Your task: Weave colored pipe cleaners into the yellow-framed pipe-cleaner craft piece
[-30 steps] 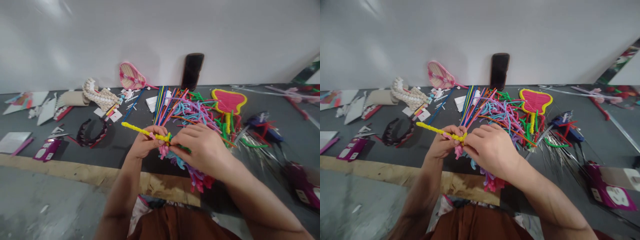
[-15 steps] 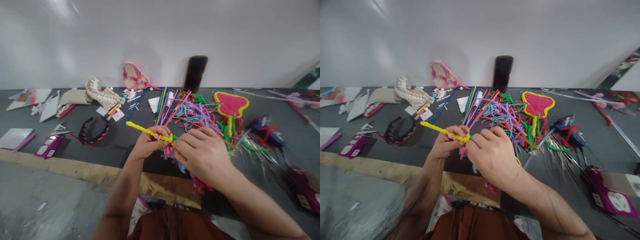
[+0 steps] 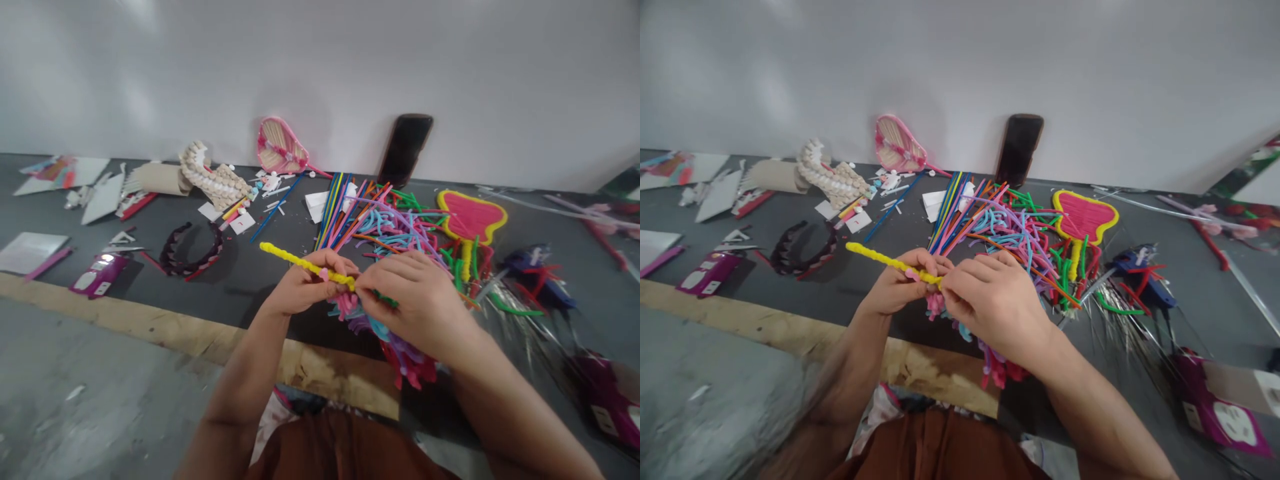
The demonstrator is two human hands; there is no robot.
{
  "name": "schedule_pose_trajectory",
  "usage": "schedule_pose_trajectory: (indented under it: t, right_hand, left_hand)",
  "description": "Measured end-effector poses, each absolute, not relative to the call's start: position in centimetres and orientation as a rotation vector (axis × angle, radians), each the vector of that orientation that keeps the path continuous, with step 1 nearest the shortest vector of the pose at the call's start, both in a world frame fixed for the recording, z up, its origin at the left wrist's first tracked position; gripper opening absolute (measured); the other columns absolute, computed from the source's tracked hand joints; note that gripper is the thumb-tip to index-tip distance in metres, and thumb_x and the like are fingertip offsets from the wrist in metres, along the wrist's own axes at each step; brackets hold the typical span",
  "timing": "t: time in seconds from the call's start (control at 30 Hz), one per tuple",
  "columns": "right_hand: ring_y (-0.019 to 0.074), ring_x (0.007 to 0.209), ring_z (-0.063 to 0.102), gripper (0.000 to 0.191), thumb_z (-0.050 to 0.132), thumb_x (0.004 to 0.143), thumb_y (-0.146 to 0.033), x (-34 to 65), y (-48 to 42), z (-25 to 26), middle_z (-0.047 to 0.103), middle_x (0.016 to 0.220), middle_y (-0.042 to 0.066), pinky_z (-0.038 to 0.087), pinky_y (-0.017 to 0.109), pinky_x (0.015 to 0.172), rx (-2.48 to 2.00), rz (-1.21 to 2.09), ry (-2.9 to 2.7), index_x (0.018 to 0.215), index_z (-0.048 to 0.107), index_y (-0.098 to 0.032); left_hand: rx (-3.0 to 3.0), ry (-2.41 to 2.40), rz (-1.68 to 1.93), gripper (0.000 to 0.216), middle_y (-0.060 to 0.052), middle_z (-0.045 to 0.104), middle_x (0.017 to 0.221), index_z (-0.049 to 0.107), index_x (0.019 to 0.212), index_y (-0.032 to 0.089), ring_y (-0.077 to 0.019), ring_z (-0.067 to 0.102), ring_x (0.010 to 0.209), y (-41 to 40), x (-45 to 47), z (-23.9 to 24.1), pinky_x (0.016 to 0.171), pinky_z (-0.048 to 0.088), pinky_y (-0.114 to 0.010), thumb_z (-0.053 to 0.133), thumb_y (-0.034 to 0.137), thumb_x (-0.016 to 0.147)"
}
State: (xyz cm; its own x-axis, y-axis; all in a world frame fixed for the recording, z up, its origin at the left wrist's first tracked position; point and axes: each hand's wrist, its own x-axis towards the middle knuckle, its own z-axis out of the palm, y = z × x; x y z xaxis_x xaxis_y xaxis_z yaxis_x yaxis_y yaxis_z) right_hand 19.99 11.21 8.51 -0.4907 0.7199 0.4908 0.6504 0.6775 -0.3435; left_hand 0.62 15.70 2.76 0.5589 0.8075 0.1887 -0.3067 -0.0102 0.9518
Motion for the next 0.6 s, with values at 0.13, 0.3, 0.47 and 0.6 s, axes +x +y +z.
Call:
schedule_pose_trajectory:
  t: [0.13, 0.3, 0.47, 0.6]
  right_hand:
    - [0.0149, 0.073, 0.064, 0.014, 0.056, 0.088, -0.010, 20.18, 11.91, 8.27, 0.070, 0.076, 0.000, 0.040, 0.029, 0.069, -1.031, 0.248, -2.235, 0.079, 0.062, -0.020]
    - [0.0152, 0.071, 0.063, 0.016, 0.054, 0.088, -0.011, 20.41, 12.02, 8.46, 0.070, 0.076, 0.001, 0.041, 0.029, 0.070, -1.012, 0.219, -2.229, 0.077, 0.061, -0.020]
    - [0.0150, 0.069, 0.062, 0.016, 0.054, 0.089, -0.013, 20.45, 12.13, 8.61, 0.069, 0.073, 0.001, 0.041, 0.030, 0.071, -0.971, 0.213, -2.191, 0.077, 0.060, -0.020]
    - [0.0141, 0.070, 0.062, 0.016, 0.053, 0.089, -0.012, 20.33, 12.26, 8.51, 0.069, 0.074, 0.001, 0.042, 0.030, 0.072, -0.962, 0.236, -2.185, 0.077, 0.060, -0.019]
  left_hand:
    - [1.307, 0.487, 0.959, 0.016, -0.004, 0.067, 0.087, 0.062, 0.082, 0.017, -0.0145, 0.064, 0.078, 15.64, 0.62, 2.78, 0.073, 0.051, -0.027, 0.076, 0.020, 0.076]
    - [1.335, 0.455, 0.979, 0.013, -0.004, 0.065, 0.088, 0.063, 0.083, 0.017, -0.0146, 0.063, 0.080, 15.87, 0.64, 2.60, 0.075, 0.051, -0.029, 0.074, 0.016, 0.077]
    - [1.315, 0.437, 0.965, 0.014, -0.006, 0.064, 0.087, 0.063, 0.084, 0.017, -0.0175, 0.062, 0.087, 15.98, 0.57, 2.44, 0.075, 0.051, -0.029, 0.075, 0.017, 0.076]
    - [1.310, 0.462, 0.955, 0.015, -0.005, 0.062, 0.088, 0.064, 0.084, 0.016, -0.0151, 0.060, 0.083, 15.99, 0.43, 2.27, 0.070, 0.050, -0.024, 0.076, 0.018, 0.075]
